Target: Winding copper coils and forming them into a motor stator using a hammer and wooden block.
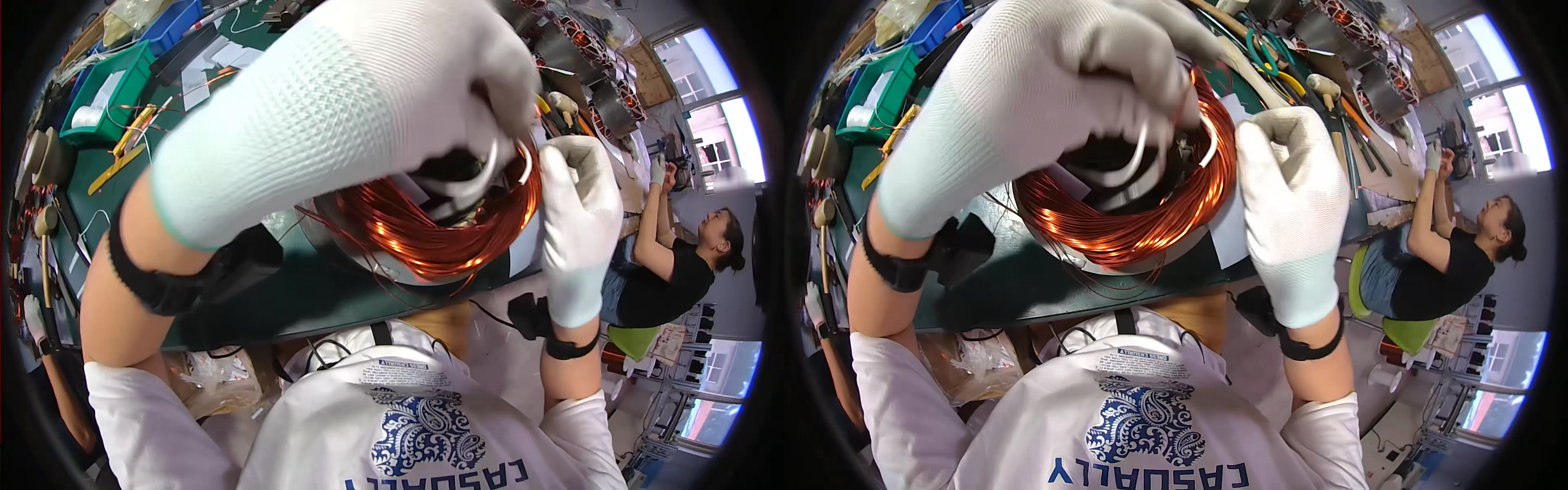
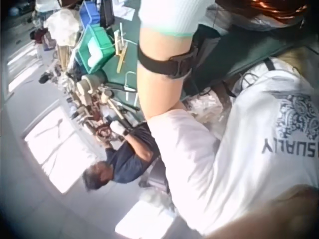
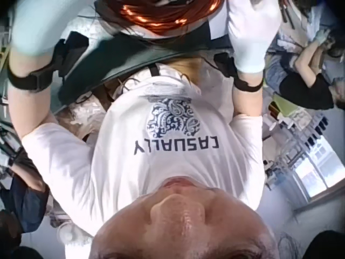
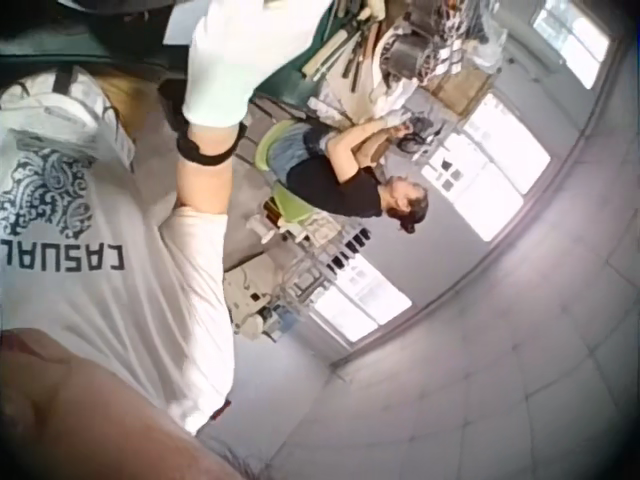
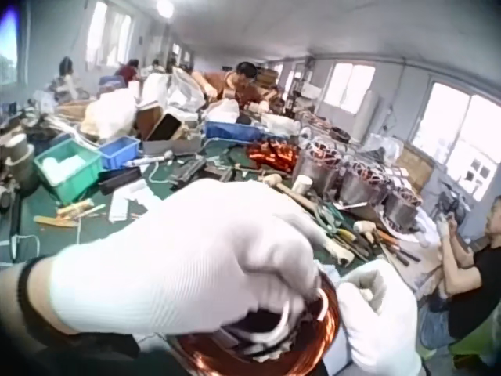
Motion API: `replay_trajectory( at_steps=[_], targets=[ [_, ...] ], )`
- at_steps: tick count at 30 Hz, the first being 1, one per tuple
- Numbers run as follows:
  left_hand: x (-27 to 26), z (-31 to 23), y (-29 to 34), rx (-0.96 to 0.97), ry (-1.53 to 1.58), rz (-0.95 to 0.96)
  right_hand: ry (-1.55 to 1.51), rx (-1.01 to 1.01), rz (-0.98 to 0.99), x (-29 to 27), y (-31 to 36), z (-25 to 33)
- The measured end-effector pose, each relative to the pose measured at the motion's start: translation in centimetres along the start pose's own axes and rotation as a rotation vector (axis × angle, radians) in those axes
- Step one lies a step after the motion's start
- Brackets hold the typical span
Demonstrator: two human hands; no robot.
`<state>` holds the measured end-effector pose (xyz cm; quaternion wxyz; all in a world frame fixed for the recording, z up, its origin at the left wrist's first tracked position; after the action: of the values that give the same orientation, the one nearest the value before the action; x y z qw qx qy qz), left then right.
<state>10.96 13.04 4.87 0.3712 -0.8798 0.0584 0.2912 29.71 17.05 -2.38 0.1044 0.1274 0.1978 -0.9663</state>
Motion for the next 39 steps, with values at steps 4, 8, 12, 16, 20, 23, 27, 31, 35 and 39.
replay_trajectory(
  at_steps=[4, 8, 12, 16, 20, 23, 27, 31, 35, 39],
  targets=[
    [1.1, 0.8, -0.4, -0.033, -0.282, 0.344, 0.274, -0.009, 0.049, -0.8, -0.2, 0.8],
    [1.8, 3.0, -0.4, 0.000, -0.321, 0.199, 0.170, -0.172, -0.060, -0.1, -0.6, 1.0],
    [1.8, 3.9, 0.3, 0.006, -0.333, 0.116, 0.136, -0.068, 0.099, 0.3, -1.7, 0.9],
    [2.0, 4.2, 0.6, 0.080, -0.425, 0.083, 0.332, 0.042, 0.167, -1.3, -1.5, 1.1],
    [2.6, 3.5, 2.0, -0.019, -0.439, -0.180, 0.233, -0.038, 0.136, -0.2, -2.3, 1.4],
    [2.4, 4.5, 2.0, -0.027, -0.365, -0.069, 0.375, 0.092, 0.198, -0.9, -2.0, 1.4],
    [2.2, 5.1, 1.0, -0.034, -0.358, -0.034, 0.350, 0.092, 0.199, -1.4, -2.3, 1.2],
    [2.3, 5.5, 1.3, -0.075, -0.317, -0.030, 0.293, 0.057, 0.285, 0.1, -3.5, 1.7],
    [2.0, 6.6, 1.9, -0.142, -0.267, -0.042, 0.302, 0.214, 0.404, -0.7, -4.3, 1.1],
    [1.2, 8.7, 4.8, -0.277, -0.171, -0.029, 0.364, 0.090, 0.414, -0.4, -4.8, 1.6]
  ],
)
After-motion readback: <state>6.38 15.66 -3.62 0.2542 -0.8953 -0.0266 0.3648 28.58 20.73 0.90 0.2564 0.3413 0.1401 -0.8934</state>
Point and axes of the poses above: each hand's wrist, its own y-axis away from the middle knuckle, its own x-axis out of the palm, z = x × y, the point moved 7 cm from there along -y, towards the middle knuckle, and after that the axes turned 7 degrees about -y, right-handed, at the moved point
